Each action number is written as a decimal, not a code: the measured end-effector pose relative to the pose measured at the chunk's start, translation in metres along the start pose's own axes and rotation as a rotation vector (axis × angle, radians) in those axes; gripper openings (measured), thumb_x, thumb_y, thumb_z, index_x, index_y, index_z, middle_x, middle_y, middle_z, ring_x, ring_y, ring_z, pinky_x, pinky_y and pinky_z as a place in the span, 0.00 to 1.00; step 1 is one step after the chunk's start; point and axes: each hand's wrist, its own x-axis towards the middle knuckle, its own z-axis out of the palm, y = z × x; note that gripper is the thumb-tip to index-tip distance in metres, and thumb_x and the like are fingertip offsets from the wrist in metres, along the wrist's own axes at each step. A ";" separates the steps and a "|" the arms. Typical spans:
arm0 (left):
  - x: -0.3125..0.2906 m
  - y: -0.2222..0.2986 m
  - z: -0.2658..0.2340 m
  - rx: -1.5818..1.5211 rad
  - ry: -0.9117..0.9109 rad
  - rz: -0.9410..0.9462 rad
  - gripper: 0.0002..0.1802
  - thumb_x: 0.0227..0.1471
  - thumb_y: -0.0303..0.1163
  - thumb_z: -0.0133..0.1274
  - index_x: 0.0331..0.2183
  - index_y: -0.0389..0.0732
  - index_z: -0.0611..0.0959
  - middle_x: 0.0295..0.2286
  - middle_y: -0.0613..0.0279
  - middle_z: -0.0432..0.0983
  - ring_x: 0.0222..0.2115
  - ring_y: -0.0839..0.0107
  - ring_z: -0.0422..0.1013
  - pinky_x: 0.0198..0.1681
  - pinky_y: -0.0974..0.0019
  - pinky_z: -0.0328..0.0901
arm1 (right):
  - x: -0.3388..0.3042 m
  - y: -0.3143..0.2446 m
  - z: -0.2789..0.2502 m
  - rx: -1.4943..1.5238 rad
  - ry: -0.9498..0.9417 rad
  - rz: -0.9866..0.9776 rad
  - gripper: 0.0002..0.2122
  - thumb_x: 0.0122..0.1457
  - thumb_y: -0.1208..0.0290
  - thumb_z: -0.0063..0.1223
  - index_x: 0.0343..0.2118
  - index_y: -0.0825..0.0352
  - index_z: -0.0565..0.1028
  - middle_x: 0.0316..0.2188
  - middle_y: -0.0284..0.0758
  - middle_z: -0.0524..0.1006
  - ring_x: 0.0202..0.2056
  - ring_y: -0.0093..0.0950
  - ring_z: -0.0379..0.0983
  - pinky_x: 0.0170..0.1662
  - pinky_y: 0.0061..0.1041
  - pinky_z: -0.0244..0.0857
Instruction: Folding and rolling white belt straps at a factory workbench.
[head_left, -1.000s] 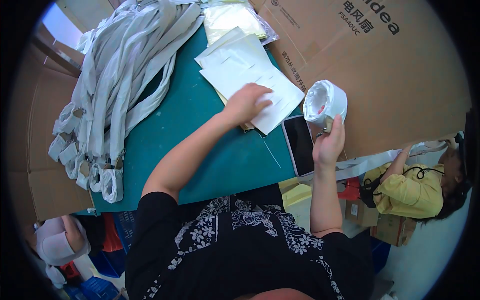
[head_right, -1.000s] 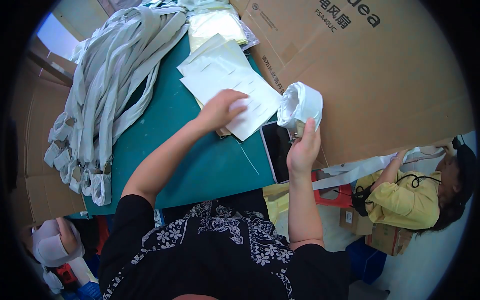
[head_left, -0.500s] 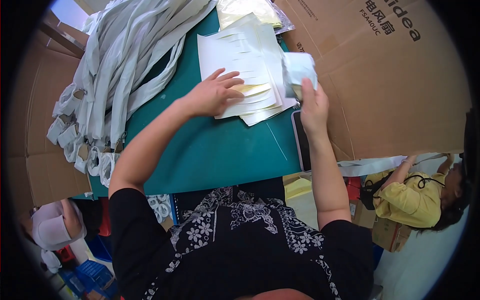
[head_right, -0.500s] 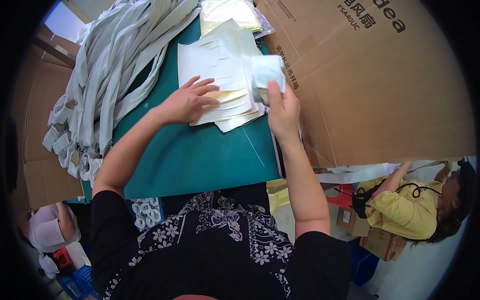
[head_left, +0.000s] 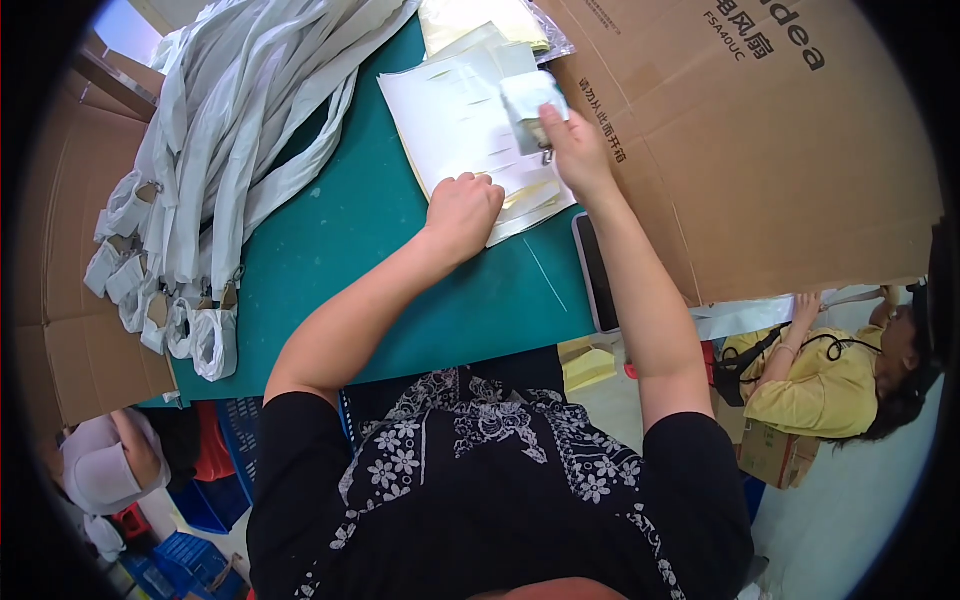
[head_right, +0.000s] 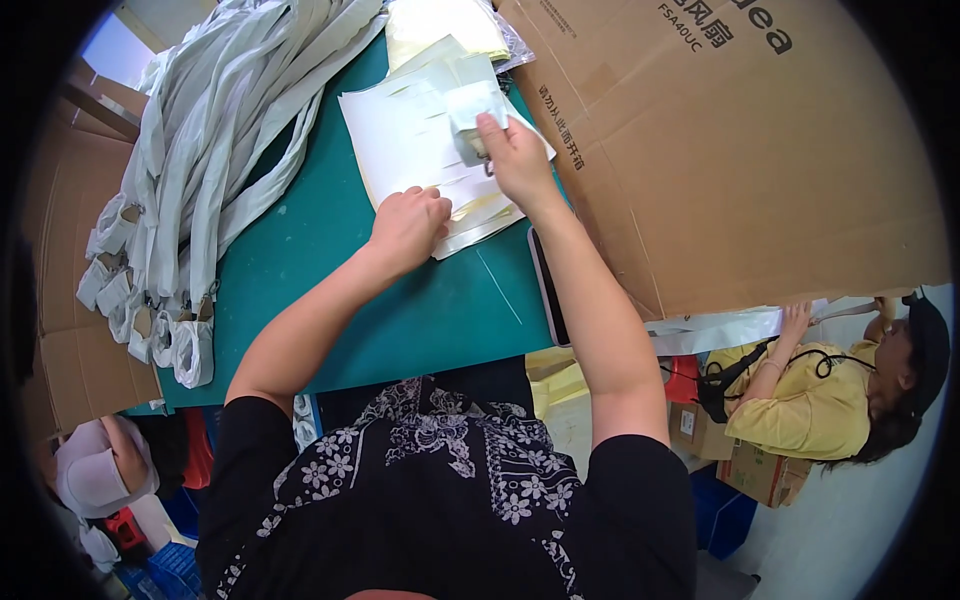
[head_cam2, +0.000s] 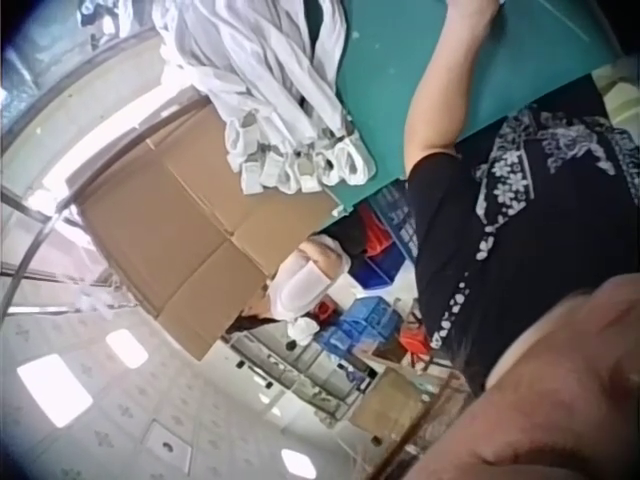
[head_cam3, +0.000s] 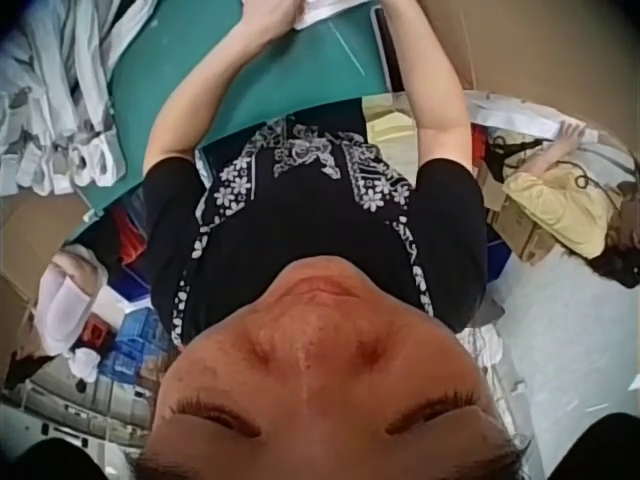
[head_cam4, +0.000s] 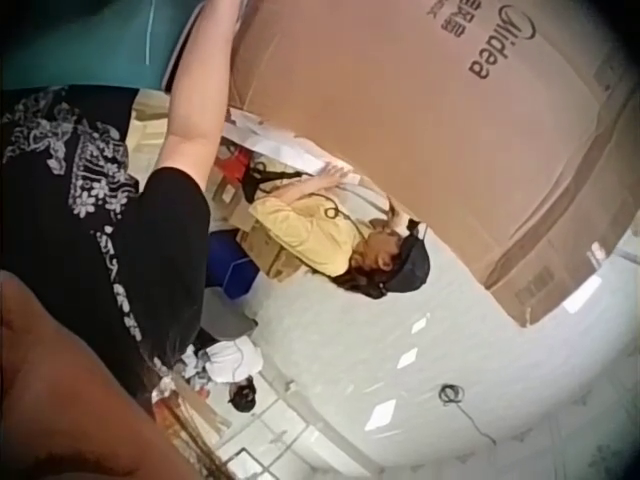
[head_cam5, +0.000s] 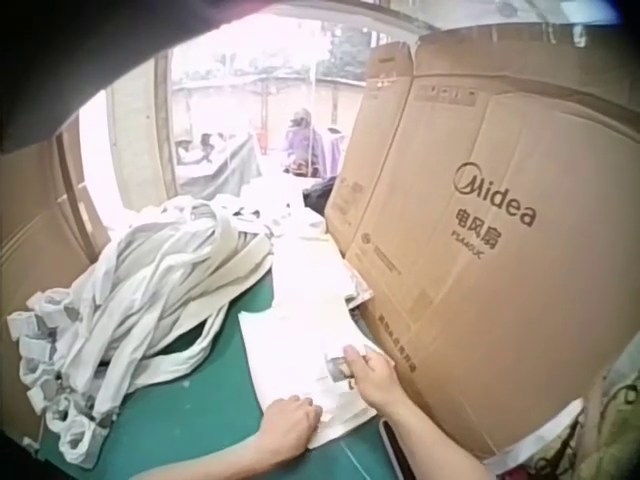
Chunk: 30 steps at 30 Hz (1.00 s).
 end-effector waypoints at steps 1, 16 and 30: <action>0.001 0.001 0.002 -0.049 0.025 -0.020 0.03 0.41 0.28 0.51 0.23 0.41 0.79 0.25 0.62 0.74 0.30 0.64 0.71 0.33 0.61 0.65 | 0.003 0.005 -0.003 -0.183 -0.076 0.003 0.18 0.60 0.56 0.43 0.36 0.70 0.73 0.25 0.27 0.72 0.28 0.15 0.65 0.32 0.17 0.60; -0.067 -0.052 -0.025 -1.582 0.280 -0.058 0.11 0.56 0.35 0.46 0.32 0.36 0.76 0.30 0.61 0.75 0.31 0.72 0.71 0.43 0.63 0.65 | -0.002 0.027 0.008 -0.973 -0.416 -0.602 0.09 0.54 0.64 0.50 0.26 0.65 0.69 0.26 0.39 0.71 0.38 0.36 0.66 0.53 0.36 0.51; -0.141 -0.005 -0.067 -1.841 0.612 -0.377 0.05 0.52 0.31 0.48 0.27 0.41 0.73 0.17 0.71 0.65 0.18 0.81 0.59 0.22 0.77 0.54 | -0.049 -0.061 0.035 -0.745 -0.240 -0.508 0.14 0.58 0.62 0.44 0.36 0.70 0.70 0.32 0.42 0.71 0.39 0.37 0.67 0.47 0.31 0.58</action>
